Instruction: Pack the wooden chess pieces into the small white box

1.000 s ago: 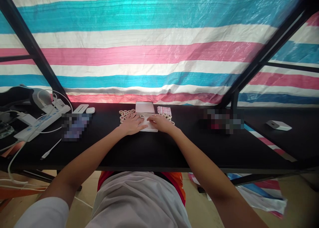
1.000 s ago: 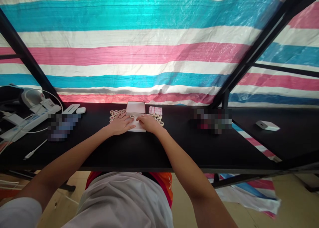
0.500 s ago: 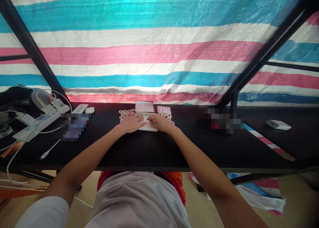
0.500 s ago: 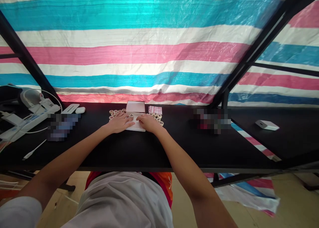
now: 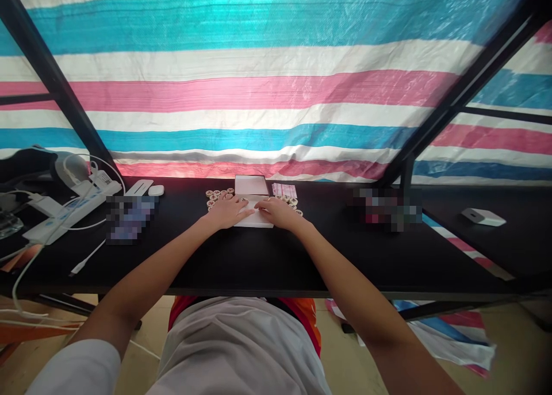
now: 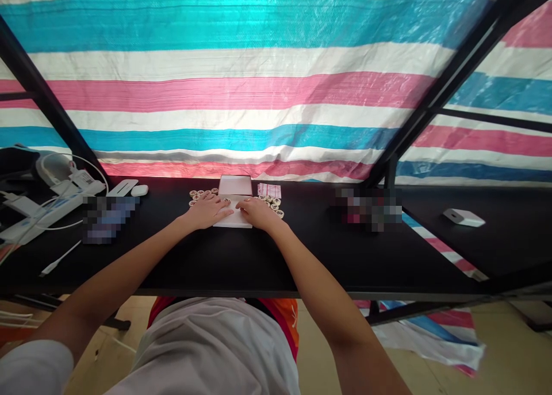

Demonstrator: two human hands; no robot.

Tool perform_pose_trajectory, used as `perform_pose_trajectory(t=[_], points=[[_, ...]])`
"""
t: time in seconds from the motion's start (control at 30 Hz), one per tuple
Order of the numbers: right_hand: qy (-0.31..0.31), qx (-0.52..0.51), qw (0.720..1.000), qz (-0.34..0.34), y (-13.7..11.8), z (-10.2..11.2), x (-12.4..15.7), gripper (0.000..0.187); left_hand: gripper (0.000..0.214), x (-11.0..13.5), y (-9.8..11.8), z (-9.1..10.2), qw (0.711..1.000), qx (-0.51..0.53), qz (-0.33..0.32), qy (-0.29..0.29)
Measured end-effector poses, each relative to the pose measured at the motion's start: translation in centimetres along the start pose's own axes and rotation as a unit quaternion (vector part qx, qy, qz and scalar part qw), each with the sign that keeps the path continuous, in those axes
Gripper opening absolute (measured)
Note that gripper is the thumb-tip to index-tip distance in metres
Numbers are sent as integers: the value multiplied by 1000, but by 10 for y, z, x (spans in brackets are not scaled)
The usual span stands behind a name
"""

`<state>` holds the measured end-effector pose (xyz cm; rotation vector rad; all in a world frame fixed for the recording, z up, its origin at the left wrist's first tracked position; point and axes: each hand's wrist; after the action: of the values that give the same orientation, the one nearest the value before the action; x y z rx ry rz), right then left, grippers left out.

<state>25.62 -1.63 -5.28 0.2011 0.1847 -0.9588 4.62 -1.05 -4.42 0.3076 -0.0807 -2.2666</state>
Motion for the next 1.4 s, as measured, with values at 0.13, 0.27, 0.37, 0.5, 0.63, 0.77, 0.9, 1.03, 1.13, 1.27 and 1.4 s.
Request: perform_pose_trajectory(t=[0.13, 0.27, 0.37, 0.5, 0.63, 0.77, 0.9, 1.03, 1.13, 1.27, 1.4], points=[[3, -6, 1000, 3, 0, 0, 0, 28, 56, 2, 2, -2, 999, -24, -13, 29], [0, -9, 1000, -2, -3, 5, 1, 27, 59, 4, 5, -2, 997, -44, -19, 52], [-3, -11, 1000, -5, -4, 8, 2, 27, 58, 4, 6, -1, 996, -45, -19, 73], [11, -34, 999, -8, -4, 4, 3, 27, 56, 4, 7, 3, 995, -38, -28, 82], [90, -89, 992, -21, -4, 3, 2, 28, 51, 11, 14, 10, 992, -29, -94, 84], [170, -100, 979, -52, 4, 29, 7, 25, 42, 24, 25, 9, 982, -9, -184, 33], [296, -53, 932, -200, 44, 63, 47, 25, 32, 29, 27, 3, 981, -8, -196, 3], [399, 34, 805, -437, 115, 58, 125, 29, 28, 26, 21, 0, 983, 0, -182, -7], [391, 11, 686, -614, 163, 36, 179, 38, 28, 25, 17, -1, 985, 7, -174, -9], [408, -188, 569, -689, 192, 16, 206, 38, 30, 26, 17, -2, 985, 17, -174, -13], [370, -253, 585, -677, 191, 8, 204, 37, 30, 25, 17, -1, 985, 24, -167, -25]])
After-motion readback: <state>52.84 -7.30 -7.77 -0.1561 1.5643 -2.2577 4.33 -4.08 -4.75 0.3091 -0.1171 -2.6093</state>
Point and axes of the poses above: each hand's wrist, its own x-axis away from the middle knuckle, its own z-axis out of the back of the hand, y = z × x, and after that the axes turned 14 degrees about x, right-handed
